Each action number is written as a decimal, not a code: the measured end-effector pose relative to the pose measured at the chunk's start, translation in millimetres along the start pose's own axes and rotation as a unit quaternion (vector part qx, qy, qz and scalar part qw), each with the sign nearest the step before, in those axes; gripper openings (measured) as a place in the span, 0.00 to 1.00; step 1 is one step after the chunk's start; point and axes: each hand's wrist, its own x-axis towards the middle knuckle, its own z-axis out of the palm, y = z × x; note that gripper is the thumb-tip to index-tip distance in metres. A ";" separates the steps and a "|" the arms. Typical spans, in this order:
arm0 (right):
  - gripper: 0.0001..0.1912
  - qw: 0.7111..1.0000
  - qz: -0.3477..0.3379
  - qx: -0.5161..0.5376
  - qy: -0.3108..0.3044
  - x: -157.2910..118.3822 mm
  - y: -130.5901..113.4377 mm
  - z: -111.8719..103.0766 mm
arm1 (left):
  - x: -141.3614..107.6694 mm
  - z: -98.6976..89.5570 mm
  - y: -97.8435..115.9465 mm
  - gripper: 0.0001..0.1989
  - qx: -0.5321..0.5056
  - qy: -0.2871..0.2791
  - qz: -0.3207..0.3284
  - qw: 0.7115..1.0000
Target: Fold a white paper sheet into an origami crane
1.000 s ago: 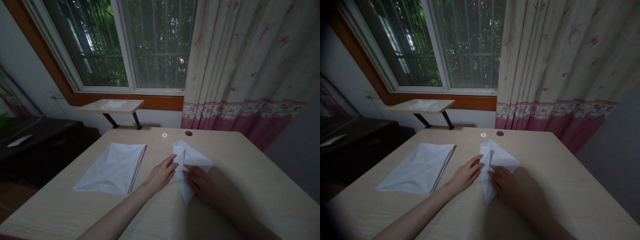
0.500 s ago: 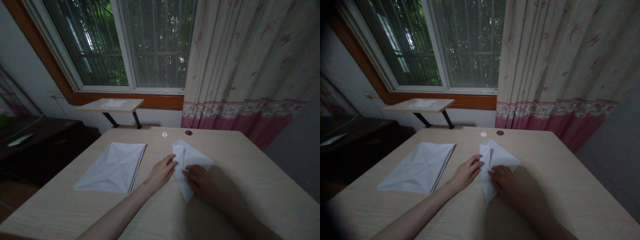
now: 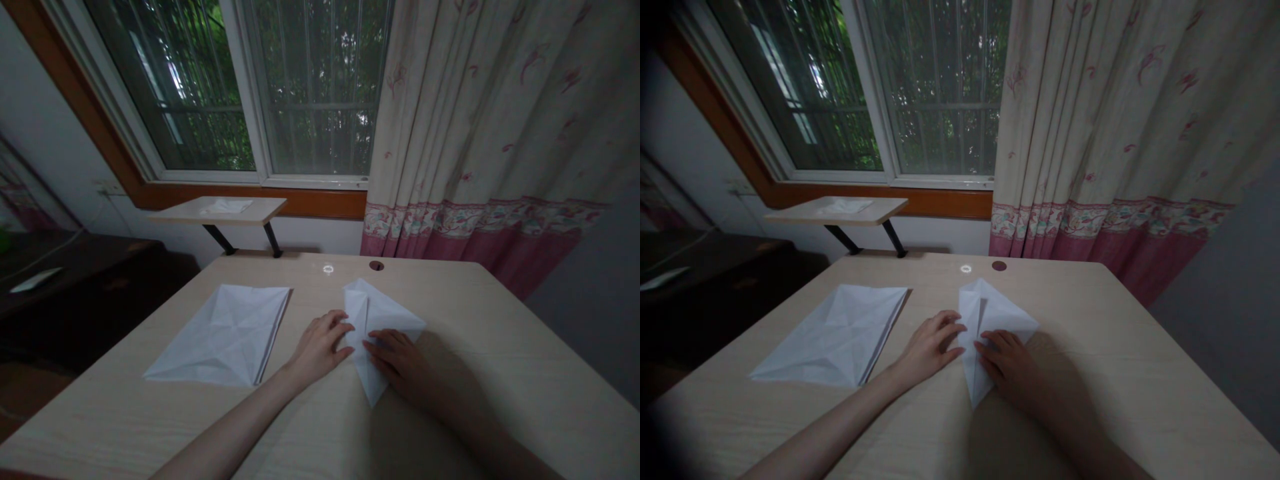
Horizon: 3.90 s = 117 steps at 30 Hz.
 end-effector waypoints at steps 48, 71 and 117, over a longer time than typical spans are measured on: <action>0.18 1.000 -0.006 0.014 -0.008 3.2 0.4 -2.4 | -9.3 9.6 23.1 0.27 0.115 -0.107 0.127 0.979; 0.20 1.000 -0.010 0.028 -0.003 4.3 -0.6 -4.9 | -4.6 1.5 12.9 0.09 0.026 -0.071 0.066 0.995; 0.14 0.962 0.098 -0.099 0.236 0.4 27.4 0.5 | -1.4 -7.3 11.6 0.11 0.023 -0.028 0.062 0.997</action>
